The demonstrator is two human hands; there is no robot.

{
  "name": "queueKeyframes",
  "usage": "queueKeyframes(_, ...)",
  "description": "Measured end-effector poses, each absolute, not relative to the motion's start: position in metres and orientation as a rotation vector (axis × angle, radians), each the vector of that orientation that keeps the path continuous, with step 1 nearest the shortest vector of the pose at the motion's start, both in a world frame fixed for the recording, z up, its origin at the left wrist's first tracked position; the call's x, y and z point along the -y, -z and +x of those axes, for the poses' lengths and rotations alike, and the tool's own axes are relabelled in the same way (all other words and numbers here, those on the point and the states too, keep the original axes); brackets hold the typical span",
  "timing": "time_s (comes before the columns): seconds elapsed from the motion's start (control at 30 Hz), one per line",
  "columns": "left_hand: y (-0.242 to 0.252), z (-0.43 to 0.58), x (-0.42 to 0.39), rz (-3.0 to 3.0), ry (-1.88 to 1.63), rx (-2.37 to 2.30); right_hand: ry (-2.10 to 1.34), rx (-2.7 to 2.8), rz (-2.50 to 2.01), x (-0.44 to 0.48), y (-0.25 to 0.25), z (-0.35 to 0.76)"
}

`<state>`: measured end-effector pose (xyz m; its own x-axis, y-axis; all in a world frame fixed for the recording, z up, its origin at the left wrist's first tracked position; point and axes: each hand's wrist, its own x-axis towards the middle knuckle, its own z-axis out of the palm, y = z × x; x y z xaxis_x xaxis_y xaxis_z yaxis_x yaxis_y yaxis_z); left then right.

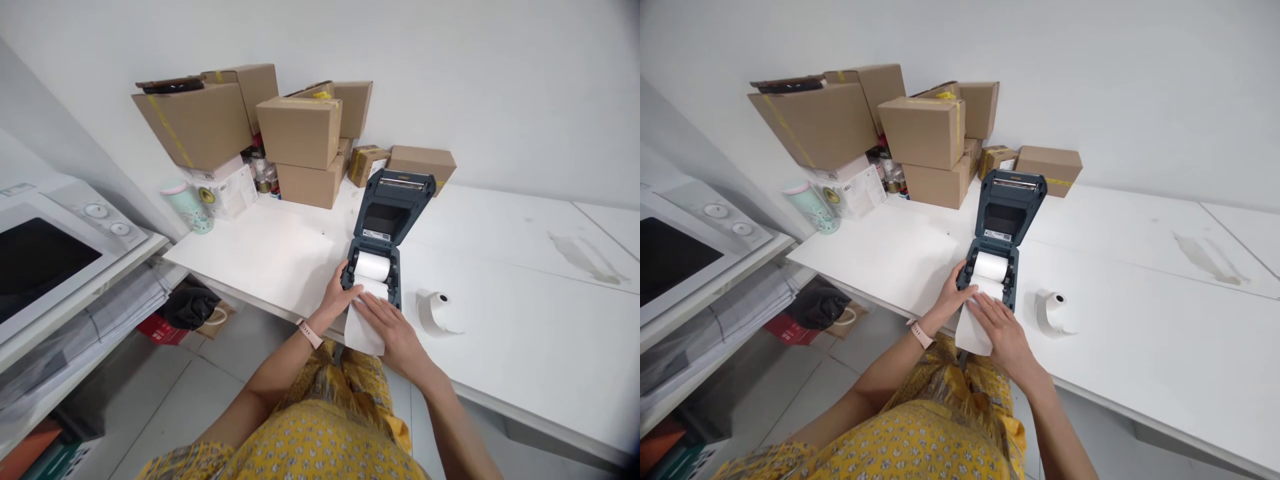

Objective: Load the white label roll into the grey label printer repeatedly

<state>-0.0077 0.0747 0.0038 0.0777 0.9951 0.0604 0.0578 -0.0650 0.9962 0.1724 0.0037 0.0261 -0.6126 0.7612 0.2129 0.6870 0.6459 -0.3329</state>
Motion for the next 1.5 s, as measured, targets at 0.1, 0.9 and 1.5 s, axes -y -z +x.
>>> queueKeyframes(0.1, -0.007, -0.009, -0.070, 1.290, -1.142, -1.126, -0.507, 2.590, -1.015, -0.005, -0.054, 0.192)
queueKeyframes(0.9, 0.023, -0.024, -0.048, 1.107, -1.062, -0.909, -0.134, 1.774, -1.099, -0.055, -0.083, 0.178)
queueKeyframes(1.5, -0.090, 0.011, -0.114, 2.156, -1.495, -0.996, 0.193, 2.185, -1.356, -0.089, -0.076, 0.156)
